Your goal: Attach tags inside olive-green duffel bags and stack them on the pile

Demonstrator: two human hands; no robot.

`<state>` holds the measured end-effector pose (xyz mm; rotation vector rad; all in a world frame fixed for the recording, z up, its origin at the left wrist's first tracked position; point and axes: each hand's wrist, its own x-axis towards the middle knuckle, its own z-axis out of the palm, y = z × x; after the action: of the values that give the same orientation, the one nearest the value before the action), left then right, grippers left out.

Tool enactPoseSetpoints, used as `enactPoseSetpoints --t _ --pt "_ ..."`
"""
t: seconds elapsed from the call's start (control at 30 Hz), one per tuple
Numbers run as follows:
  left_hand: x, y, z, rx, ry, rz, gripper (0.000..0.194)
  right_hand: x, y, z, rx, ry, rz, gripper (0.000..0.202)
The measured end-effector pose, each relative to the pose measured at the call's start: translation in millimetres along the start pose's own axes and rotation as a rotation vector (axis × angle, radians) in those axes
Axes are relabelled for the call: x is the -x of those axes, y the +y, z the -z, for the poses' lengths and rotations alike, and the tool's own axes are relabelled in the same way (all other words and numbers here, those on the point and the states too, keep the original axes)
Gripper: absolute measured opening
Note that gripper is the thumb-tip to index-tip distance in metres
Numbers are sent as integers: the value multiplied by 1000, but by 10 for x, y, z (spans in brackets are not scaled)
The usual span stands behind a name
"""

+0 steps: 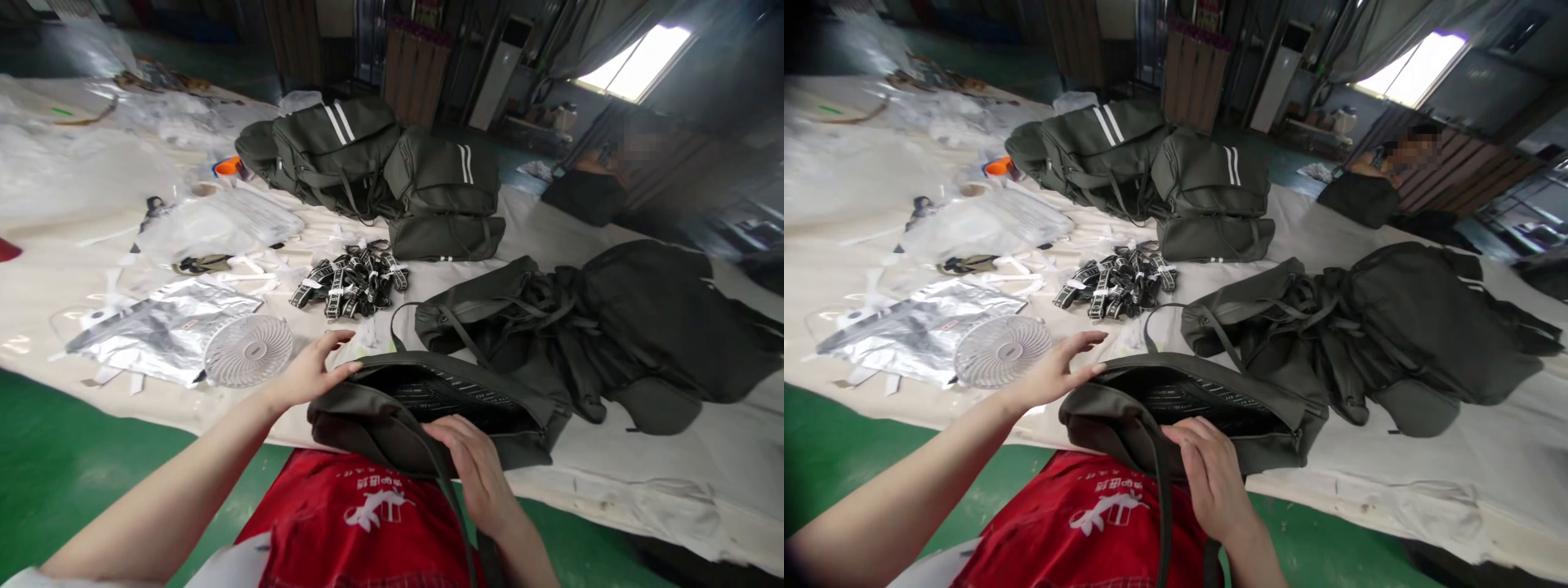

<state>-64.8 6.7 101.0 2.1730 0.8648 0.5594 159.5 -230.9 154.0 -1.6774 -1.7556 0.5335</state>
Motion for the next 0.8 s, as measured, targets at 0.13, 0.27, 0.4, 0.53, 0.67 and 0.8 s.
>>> enactPoseSetpoints --t 0.13,0.27,0.4,0.53,0.67,0.8 --pt "-329 244 -227 -52 -276 -97 66 -135 -135 5 -46 -81 -117 59" --pt "-568 259 -464 75 -389 -77 52 -327 -216 -237 17 -249 -176 64" --pt "-653 262 -487 151 -418 69 60 -309 -202 -519 22 -382 -245 59" --pt "-633 296 -418 327 -533 204 54 -202 -113 -615 -76 -429 -226 55" --pt "-546 283 -372 636 -703 366 53 -176 75 -680 -301 -259 -356 58" --pt "-409 224 -313 808 -875 448 46 -194 226 -784 -206 -171 -537 28"
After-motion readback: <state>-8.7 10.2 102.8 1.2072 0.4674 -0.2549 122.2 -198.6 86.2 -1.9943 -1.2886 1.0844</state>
